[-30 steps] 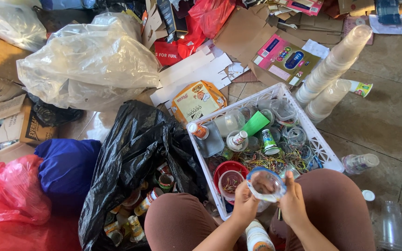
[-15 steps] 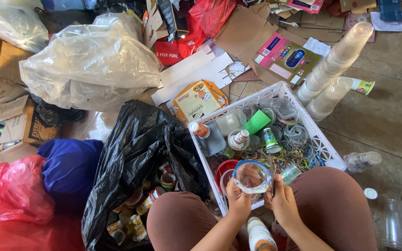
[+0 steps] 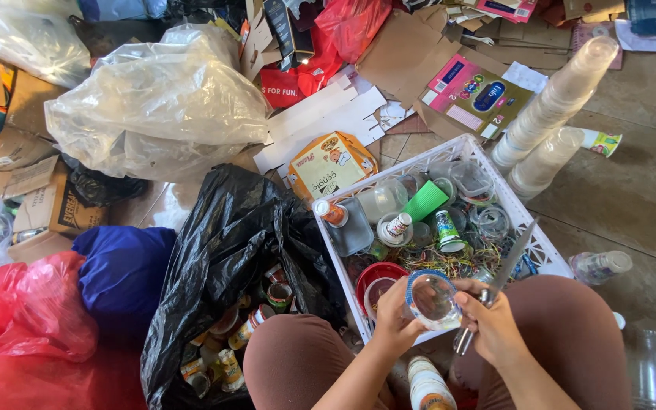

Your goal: The person sits on the floor and uses a knife to cut the rims off plastic containers. They pick up containers from a white crate, slice around the top edge, and place the cut pieces into a red bowl. The person handles several containers one at a time in a cluttered room.

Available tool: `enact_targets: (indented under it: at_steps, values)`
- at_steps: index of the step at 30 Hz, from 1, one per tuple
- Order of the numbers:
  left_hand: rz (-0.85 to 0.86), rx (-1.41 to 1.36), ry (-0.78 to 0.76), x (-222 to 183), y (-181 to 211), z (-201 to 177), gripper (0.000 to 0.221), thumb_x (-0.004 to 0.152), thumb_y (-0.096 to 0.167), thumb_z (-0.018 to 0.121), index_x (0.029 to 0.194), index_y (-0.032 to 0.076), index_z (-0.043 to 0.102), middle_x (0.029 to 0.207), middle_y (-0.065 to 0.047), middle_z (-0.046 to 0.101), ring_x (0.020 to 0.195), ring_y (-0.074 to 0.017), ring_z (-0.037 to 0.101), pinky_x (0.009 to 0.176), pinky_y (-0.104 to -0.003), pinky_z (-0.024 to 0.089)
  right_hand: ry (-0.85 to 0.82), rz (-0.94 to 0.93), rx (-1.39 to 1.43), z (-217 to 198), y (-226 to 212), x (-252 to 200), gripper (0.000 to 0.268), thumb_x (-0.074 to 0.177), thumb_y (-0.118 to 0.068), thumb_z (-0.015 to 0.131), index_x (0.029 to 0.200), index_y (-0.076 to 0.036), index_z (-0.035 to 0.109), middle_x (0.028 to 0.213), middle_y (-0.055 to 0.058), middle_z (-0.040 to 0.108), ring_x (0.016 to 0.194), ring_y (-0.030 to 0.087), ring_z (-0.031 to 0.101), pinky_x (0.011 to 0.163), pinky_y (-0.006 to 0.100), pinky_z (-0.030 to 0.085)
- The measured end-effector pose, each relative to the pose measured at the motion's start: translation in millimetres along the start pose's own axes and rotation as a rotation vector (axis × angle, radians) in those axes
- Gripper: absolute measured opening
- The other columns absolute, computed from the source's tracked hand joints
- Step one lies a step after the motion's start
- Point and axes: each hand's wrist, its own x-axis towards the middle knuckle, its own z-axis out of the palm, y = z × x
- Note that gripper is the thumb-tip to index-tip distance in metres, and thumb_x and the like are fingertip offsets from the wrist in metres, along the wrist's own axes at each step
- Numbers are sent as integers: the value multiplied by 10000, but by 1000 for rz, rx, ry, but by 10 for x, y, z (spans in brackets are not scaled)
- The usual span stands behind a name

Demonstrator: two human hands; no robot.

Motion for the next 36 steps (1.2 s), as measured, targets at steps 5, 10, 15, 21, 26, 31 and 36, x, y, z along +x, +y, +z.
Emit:
enact_targets:
  at_steps: [5,10,15,21,26,31,36]
  values:
    - [-34,80,-85,6,-10,-44,652,771,279,808,1319,-6,599,1045,-117,689,882,-256,653,791,-370,528,-59,30,-30,-78,-108,72,88,830,3,768,864,38,695,607,41,560,445,80,402,423,216,344]
    - [-18,211,-161,-95,-136,-71,685,844,477,736,1281,-33,602,1124,-162,693,943,-326,666,868,-417,509,-52,66,-141,-140,-128,18,118,817,-28,817,793,6,707,576,47,545,478,129,443,466,263,350]
    - [13,305,-250,-130,-123,-12,717,777,426,808,1294,-25,599,1188,-178,697,1007,-347,695,883,-415,536,66,34,-272,-50,-335,-201,182,831,54,819,705,43,689,595,114,638,496,163,523,496,289,444]
    - [-6,389,-292,-148,-51,258,673,799,393,816,1296,-8,603,1084,-143,708,888,-315,701,795,-386,553,114,-140,-751,-98,-531,-439,314,861,-222,839,682,3,712,562,18,534,529,129,406,510,290,352]
    - [-27,523,-186,-223,-229,472,730,771,468,865,1275,3,618,1020,-103,721,811,-242,719,713,-364,588,10,-190,-766,-73,-675,-589,229,907,-196,746,769,-13,745,633,30,658,587,137,507,591,293,446]
    - [-151,404,-155,-66,-170,393,742,723,285,903,1326,14,565,1061,-112,686,856,-260,692,760,-357,556,9,-58,-559,-162,-532,-653,279,841,-212,838,756,51,796,555,65,615,497,145,444,513,300,338]
    - [-270,192,-121,-106,-169,344,738,602,106,852,1283,38,573,1045,-64,692,919,-202,720,849,-357,559,317,18,-581,-211,-569,-589,225,743,-108,914,670,72,799,515,123,630,442,177,426,468,317,313]
